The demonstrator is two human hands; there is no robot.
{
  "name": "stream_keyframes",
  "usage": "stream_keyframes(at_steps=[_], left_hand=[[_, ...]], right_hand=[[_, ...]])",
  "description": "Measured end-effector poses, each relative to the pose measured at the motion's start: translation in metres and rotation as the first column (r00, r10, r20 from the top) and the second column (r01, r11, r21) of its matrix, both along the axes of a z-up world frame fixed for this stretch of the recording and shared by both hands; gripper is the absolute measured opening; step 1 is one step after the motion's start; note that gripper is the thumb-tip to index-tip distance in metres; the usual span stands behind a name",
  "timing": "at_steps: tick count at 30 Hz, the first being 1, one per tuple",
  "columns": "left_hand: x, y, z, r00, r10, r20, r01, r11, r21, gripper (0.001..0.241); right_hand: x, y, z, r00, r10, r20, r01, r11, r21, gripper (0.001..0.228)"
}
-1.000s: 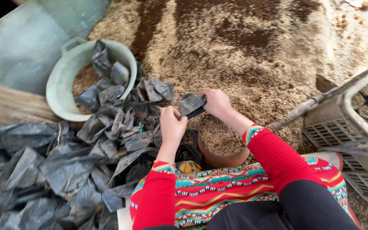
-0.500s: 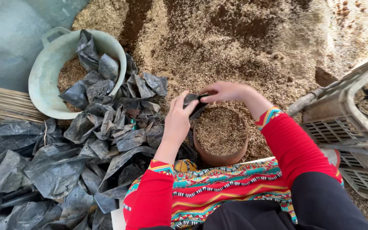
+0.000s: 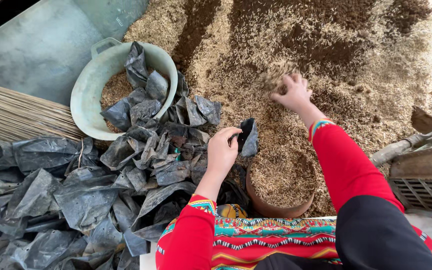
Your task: The person fills small black plastic nursery pots with a soil and sawdust mixture by hand, then places the filled pots into a white plastic crate. The person repeats this process continuously.
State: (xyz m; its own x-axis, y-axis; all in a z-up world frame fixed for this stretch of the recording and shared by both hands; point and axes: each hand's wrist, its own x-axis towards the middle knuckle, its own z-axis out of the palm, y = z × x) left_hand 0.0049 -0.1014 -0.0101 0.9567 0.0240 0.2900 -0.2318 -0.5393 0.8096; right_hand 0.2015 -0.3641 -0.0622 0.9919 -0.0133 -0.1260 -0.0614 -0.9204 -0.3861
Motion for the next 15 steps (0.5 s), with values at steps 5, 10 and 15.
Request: stream_keyframes(at_steps=[5, 10, 15], left_hand=[[0.011, 0.001, -0.034, 0.999, 0.034, 0.037, -0.036, 0.997, 0.062, 0.028], [0.018, 0.021, -0.063, 0.995, 0.083, -0.058, -0.078, 0.993, 0.088, 0.037], [0.015, 0.032, -0.049, 0.992, 0.126, 0.013, -0.126, 0.992, 0.021, 0.037]], right_hand=[[-0.064, -0.006, -0.004, 0.932, 0.360, -0.045, -0.360, 0.933, -0.004, 0.079], [-0.102, -0.020, -0.021, 0.951, 0.283, -0.128, -0.289, 0.957, -0.025, 0.071], [-0.104, -0.035, -0.030, 0.977, 0.066, -0.203, -0.030, 0.984, 0.174, 0.059]])
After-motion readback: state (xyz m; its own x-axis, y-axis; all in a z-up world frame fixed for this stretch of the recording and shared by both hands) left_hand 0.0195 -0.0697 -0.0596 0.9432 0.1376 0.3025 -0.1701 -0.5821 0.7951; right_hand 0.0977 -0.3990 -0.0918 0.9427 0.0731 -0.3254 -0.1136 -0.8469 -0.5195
